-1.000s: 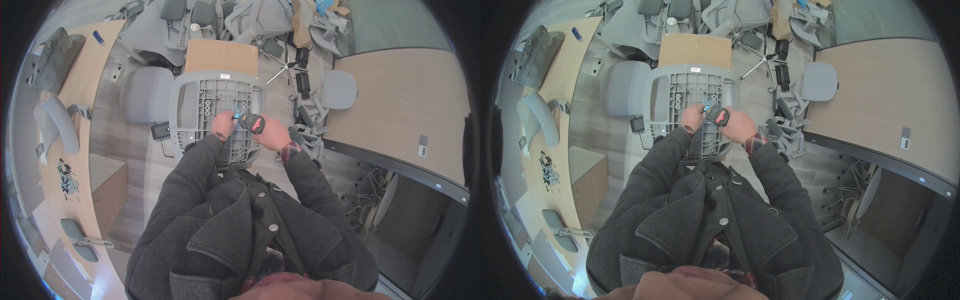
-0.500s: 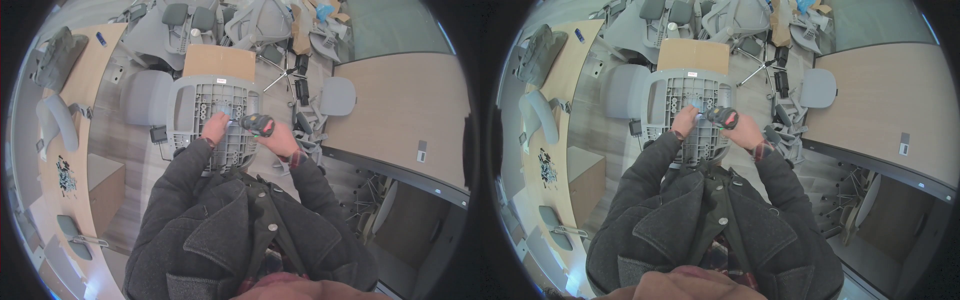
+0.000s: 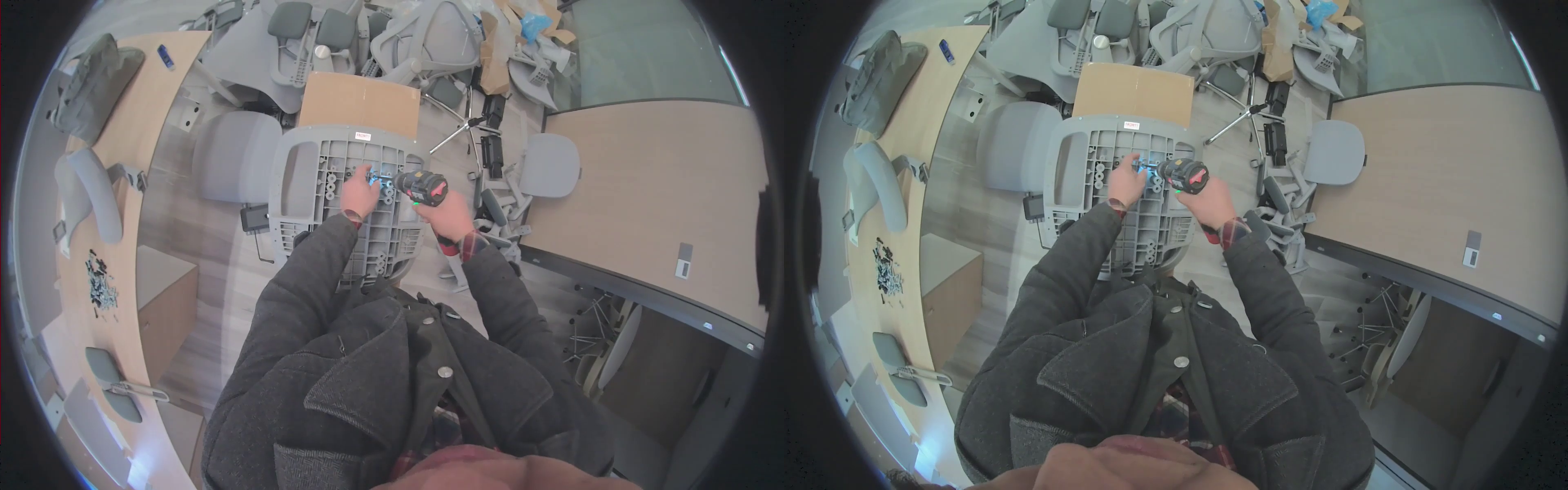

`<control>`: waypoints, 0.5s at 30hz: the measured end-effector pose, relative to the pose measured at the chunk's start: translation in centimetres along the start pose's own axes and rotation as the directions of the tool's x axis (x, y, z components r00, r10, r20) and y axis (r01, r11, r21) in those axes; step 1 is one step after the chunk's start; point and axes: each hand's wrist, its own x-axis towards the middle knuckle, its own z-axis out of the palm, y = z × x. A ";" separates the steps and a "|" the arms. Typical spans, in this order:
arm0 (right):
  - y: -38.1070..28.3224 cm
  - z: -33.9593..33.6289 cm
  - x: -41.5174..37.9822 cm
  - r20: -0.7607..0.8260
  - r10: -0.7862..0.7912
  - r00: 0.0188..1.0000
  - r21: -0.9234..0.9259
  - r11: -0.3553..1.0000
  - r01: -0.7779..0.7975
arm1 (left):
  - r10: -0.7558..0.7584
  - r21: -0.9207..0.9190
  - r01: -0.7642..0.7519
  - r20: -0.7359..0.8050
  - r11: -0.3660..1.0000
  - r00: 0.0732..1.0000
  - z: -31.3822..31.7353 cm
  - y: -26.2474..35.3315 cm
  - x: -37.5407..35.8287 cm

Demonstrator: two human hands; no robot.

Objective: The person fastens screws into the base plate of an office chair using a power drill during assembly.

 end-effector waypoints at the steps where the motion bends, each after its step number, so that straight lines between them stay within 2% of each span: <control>1: 0.1 0.1 0.2 0.015 -0.003 1.000 -0.004 1.000 0.003 | 0.046 0.055 -0.047 0.011 0.997 0.999 0.1 -0.1 0.2; 5: 0.5 0.7 0.7 0.034 0.001 0.999 0.016 1.000 -0.001 | 0.148 0.164 -0.157 0.065 0.974 0.987 0.5 -0.8 1.0; 12: -1.2 -0.2 1.3 0.054 -0.035 0.998 0.005 0.999 0.035 | 0.160 0.174 -0.165 0.040 0.971 0.986 0.7 -1.1 1.2; 15: -2.8 -0.9 1.8 0.114 -0.043 0.993 -0.135 0.989 0.058 | 0.136 0.164 -0.139 0.028 0.977 0.990 0.7 -0.8 1.3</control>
